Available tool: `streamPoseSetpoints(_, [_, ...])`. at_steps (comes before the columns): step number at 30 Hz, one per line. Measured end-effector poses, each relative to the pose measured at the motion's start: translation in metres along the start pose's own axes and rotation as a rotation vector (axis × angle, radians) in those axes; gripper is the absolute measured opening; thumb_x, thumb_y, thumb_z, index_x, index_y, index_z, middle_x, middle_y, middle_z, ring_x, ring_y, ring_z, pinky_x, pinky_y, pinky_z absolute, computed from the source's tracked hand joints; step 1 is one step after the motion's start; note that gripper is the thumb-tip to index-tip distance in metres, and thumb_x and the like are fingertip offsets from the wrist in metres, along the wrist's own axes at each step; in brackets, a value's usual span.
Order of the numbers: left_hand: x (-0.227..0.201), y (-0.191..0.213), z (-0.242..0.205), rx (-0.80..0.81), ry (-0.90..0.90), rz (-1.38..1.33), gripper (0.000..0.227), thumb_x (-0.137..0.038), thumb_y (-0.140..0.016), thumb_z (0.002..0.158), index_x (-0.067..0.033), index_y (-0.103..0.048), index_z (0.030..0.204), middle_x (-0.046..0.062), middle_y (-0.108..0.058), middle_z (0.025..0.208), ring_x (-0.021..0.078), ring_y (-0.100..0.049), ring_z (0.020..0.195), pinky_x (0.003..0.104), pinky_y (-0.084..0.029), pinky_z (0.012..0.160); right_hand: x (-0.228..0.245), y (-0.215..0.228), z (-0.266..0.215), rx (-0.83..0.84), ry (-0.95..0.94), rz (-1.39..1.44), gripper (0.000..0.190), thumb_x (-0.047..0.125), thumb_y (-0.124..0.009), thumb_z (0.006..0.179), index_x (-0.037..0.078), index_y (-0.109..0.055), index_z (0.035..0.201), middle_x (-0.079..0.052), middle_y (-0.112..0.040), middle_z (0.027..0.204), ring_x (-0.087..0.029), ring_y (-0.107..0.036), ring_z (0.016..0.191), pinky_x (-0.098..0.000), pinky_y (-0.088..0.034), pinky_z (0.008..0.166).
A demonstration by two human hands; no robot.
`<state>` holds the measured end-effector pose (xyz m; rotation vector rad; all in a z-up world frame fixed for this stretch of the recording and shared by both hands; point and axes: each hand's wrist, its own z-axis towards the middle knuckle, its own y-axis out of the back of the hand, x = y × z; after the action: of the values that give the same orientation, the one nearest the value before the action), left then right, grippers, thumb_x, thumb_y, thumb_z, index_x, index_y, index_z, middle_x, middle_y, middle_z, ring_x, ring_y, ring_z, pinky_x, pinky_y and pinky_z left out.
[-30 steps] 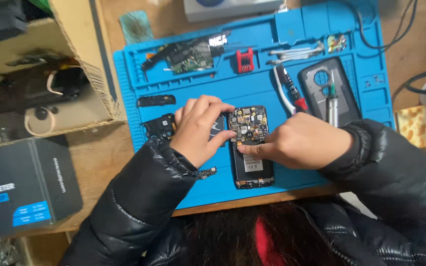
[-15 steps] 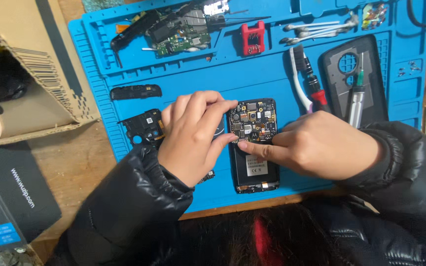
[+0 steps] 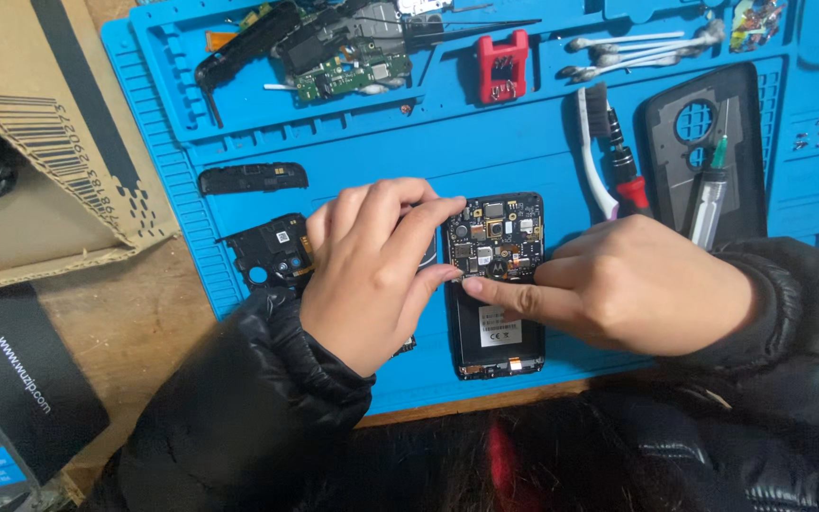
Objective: The person assembles a disassembled smartphone on a blue work mat. They connect ribbon cables to the motherboard, place the motherboard onto the phone chassis, and secure the battery. They then use a screwdriver to fasten screws into the device.
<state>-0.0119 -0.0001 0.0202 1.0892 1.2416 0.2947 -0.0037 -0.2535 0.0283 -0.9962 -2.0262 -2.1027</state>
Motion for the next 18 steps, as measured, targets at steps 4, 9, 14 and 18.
streamPoseSetpoints(4, [0.001, -0.001, -0.001, 0.002, -0.003, -0.002, 0.054, -0.028, -0.082, 0.078, -0.0176, -0.058, 0.125, 0.002, -0.051, 0.118, 0.028, -0.049, 0.104, 0.044, -0.031, 0.082, 0.002, -0.002, 0.0, 0.023, -0.048, -0.034, 0.059, 0.022, -0.066, 0.089, 0.022, -0.044, 0.144, 0.005, -0.046, 0.051, -0.02, -0.046, 0.037, -0.0402, -0.034, 0.029])
streamPoseSetpoints(9, [0.001, -0.001, -0.001, 0.009, -0.003, -0.008, 0.056, -0.027, -0.083, 0.076, -0.0175, -0.057, 0.125, 0.002, -0.051, 0.119, 0.0279, -0.049, 0.103, 0.044, -0.031, 0.081, 0.002, -0.005, 0.0, 0.004, -0.129, 0.011, 0.057, 0.027, -0.063, 0.091, 0.031, -0.043, 0.143, 0.006, -0.051, 0.052, -0.021, -0.043, 0.036, -0.0418, -0.03, 0.03])
streamPoseSetpoints(14, [0.0, -0.001, 0.002, -0.006, 0.011, -0.019, 0.054, -0.028, -0.083, 0.075, -0.0185, -0.058, 0.122, 0.0, -0.052, 0.115, 0.0271, -0.049, 0.101, 0.043, -0.03, 0.08, 0.009, -0.007, -0.003, 0.068, -0.146, -0.064, 0.07, 0.012, -0.063, 0.082, 0.034, -0.042, 0.144, 0.005, -0.046, 0.05, -0.021, -0.042, 0.035, -0.042, -0.03, 0.028])
streamPoseSetpoints(18, [0.001, -0.002, 0.002, -0.014, 0.019, -0.028, 0.055, -0.029, -0.086, 0.073, -0.0199, -0.059, 0.12, 0.0, -0.052, 0.114, 0.0273, -0.049, 0.101, 0.042, -0.03, 0.081, 0.012, -0.004, -0.001, 0.033, -0.187, -0.13, 0.067, 0.01, -0.062, 0.083, 0.037, -0.046, 0.142, 0.007, -0.045, 0.047, -0.021, -0.038, 0.032, -0.042, -0.029, 0.028])
